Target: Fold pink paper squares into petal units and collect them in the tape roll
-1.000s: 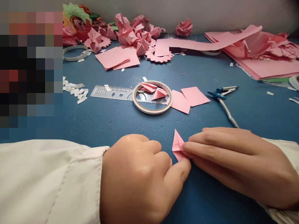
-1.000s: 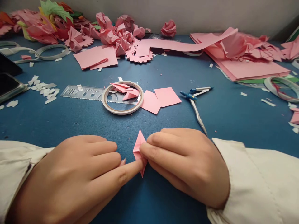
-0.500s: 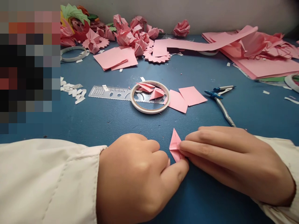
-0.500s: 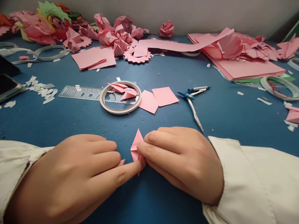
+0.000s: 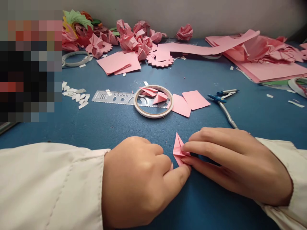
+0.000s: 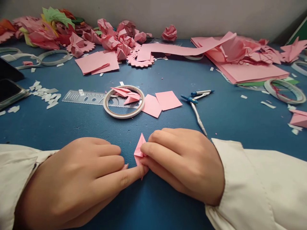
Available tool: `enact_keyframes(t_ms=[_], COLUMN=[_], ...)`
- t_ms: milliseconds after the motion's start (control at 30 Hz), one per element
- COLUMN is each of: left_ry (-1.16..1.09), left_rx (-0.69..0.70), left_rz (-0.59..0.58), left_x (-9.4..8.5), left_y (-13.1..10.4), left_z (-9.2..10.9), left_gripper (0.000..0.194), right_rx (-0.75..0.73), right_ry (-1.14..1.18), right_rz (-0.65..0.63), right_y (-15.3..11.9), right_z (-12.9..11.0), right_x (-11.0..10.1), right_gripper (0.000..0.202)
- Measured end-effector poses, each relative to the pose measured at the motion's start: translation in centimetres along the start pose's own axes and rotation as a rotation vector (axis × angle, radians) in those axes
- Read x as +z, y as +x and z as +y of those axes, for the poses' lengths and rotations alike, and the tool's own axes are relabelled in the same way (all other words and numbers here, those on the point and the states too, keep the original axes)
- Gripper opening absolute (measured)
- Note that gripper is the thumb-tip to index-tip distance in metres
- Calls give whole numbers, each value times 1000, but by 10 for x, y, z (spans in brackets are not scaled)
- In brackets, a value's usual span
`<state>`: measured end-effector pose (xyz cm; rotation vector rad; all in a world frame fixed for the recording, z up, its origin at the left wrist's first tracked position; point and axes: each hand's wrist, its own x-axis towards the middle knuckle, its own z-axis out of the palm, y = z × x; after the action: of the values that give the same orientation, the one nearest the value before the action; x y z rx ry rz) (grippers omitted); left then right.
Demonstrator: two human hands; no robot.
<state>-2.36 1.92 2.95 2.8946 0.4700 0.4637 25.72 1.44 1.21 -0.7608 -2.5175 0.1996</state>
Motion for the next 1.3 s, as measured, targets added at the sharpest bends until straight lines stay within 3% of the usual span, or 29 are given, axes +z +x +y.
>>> enact_keyframes(t_ms=[100, 167, 267, 300, 333, 367, 467, 500, 567, 633, 700, 800, 900, 1000, 1133, 1300], left_ry=[-12, -29, -86, -110, -129, -141, -147, -138, -120, -106, -105, -93, -106, -109, -73, -50], left_rx=[-5, -2, -21, -32, -43, -50, -32, -29, -16, -4, 11, -42, -105, -102, -86, -84], left_rz=[-3, -1, -10, -17, -21, -26, -31, -30, -25, -17, -10, 18, 41, 41, 44, 43], left_x=[-1, -1, -1, -1, -1, -1, -2, -3, -3, -4, -3, -2, -1, -2, -3, -1], left_y=[0, 1, 3, 4, 4, 4, 4, 4, 4, 4, 4, 3, 1, 0, 2, 1], left_z=[0, 0, -1, -2, -3, -3, -5, -6, -7, -7, -6, -4, -1, -2, -4, -2], left_gripper=[41, 40, 36, 34, 33, 33, 32, 31, 31, 32, 35, 39, 41, 40, 34, 38], right_rx=[40, 5, -29, 99, 262, 325, -107, -75, 26, 72, 89, 95, 84, 60, 5, 12], right_ry=[-93, -183, -134, -139, -122, -116, -151, -173, -188, -183, -170, -146, -127, -107, -48, -17], right_rz=[36, 42, 63, 188, 216, 194, 102, 182, 205, 131, 72, 43, 28, 19, 1, -60], right_y=[-2, -7, -18, -22, -26, -28, -24, -20, -16, -18, -25, -34, -29, -17, -5, -6], right_z=[-5, -14, -33, -38, -41, -42, -35, -31, -25, -23, -24, -27, -26, -25, -24, -31], right_x=[-7, -10, -6, -4, -2, -1, -4, -5, -8, -8, -7, -4, -3, -3, -3, -1], right_gripper=[20, 19, 25, 30, 24, 17, 12, 17, 23, 20, 30, 41, 37, 24, 39, 39])
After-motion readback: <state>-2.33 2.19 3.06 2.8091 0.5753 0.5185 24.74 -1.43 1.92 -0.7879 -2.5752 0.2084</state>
